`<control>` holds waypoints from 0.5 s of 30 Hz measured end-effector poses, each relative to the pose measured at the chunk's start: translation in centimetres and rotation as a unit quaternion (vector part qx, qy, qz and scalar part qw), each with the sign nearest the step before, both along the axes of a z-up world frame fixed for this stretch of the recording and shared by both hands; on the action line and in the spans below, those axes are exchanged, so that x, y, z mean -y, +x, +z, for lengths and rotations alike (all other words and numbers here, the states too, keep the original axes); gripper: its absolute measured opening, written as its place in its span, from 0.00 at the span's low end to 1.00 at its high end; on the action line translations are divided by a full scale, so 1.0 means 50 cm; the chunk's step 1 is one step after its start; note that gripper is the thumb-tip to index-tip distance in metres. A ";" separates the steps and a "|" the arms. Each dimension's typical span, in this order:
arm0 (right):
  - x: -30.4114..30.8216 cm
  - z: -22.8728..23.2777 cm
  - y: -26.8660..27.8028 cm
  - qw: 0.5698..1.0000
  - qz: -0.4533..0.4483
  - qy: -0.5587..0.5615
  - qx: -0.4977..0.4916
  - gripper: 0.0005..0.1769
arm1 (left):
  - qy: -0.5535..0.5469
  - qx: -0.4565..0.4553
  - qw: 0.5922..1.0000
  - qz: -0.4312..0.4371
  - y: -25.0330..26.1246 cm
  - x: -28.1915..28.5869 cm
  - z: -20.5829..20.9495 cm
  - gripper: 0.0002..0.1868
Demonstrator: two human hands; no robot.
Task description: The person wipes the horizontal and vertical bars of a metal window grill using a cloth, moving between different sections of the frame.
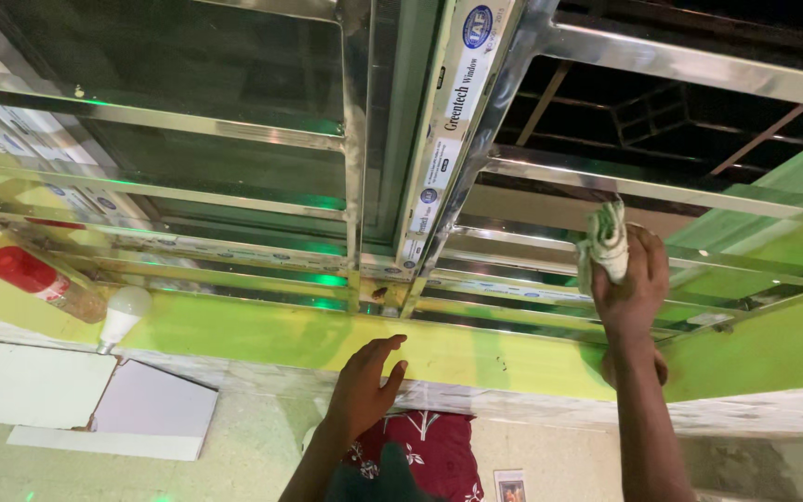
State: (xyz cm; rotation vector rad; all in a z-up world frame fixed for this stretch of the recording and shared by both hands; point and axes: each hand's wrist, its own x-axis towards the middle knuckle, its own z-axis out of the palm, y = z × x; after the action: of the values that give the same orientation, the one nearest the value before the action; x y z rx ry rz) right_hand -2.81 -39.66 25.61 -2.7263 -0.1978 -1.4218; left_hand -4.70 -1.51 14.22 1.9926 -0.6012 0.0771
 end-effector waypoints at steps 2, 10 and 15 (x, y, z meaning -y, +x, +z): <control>-0.028 0.012 -0.009 0.991 0.031 0.107 0.071 0.17 | 0.009 -0.031 0.999 0.005 -0.006 -0.002 -0.001 0.20; -0.258 0.207 0.084 0.947 0.115 0.141 0.266 0.28 | 0.009 0.011 1.000 -0.017 0.019 0.024 -0.010 0.17; -0.335 0.338 0.226 0.963 0.095 0.046 0.247 0.37 | 0.001 0.021 1.000 -0.020 0.034 0.042 -0.020 0.18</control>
State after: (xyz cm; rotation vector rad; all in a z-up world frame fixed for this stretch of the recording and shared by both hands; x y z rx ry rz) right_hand 8.51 -22.90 42.49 -2.1621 -0.3904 -1.9628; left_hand -3.01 -3.60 13.24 1.9848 -0.6694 0.0938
